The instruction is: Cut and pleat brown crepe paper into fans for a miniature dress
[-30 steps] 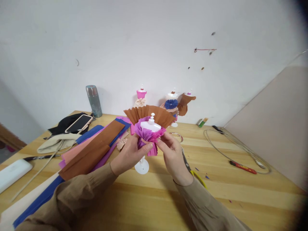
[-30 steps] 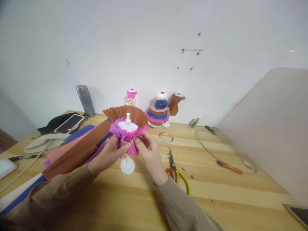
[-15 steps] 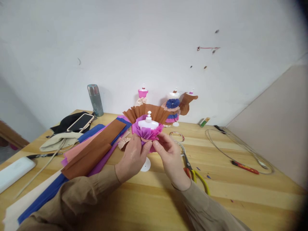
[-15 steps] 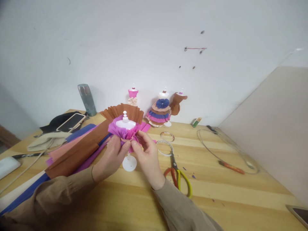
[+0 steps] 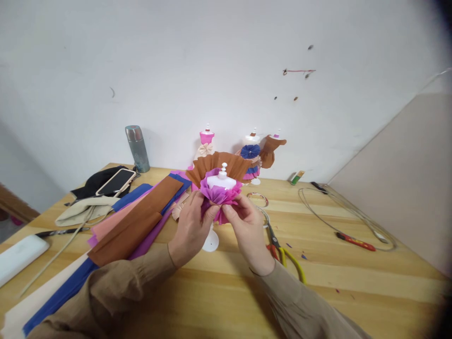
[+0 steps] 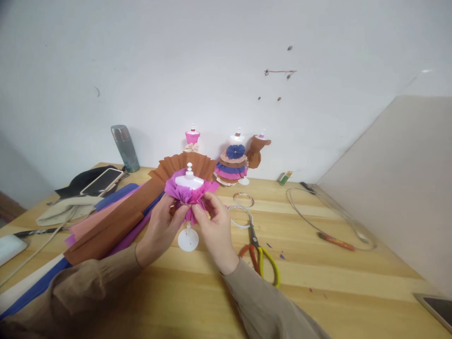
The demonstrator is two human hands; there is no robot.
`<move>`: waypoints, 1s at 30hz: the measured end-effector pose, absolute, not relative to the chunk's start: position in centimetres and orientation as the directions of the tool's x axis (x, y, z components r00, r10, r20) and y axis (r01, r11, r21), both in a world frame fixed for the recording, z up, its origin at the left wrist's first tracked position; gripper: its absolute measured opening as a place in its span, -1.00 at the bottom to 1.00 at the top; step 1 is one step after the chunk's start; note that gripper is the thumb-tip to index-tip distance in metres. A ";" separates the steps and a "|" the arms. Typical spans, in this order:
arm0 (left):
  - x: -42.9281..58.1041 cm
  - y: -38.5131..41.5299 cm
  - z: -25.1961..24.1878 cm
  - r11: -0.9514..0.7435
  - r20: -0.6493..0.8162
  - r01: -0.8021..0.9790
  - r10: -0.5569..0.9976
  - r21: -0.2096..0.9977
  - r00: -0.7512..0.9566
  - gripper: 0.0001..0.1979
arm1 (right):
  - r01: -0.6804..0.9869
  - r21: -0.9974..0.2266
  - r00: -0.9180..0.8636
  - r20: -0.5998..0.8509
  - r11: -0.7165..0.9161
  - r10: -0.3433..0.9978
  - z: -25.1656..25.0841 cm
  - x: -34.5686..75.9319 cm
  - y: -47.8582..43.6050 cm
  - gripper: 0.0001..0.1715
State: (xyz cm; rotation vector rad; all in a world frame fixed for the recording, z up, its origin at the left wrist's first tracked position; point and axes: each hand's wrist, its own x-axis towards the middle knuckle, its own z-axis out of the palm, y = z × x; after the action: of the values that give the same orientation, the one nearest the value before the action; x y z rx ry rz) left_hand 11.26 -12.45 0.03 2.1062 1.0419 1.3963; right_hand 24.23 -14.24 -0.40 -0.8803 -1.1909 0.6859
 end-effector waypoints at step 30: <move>11.3 -10.9 0.4 -0.551 0.520 0.093 0.822 0.829 0.231 -0.80 | -0.015 -0.878 0.291 0.455 0.479 0.842 -0.4 24.0 -13.7 -0.82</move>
State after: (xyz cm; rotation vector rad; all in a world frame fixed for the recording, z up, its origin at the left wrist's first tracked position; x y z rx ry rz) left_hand 11.34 -10.95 0.41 1.8296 0.8432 1.3717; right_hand 24.04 -13.66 -0.38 -0.9076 -1.1369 0.6900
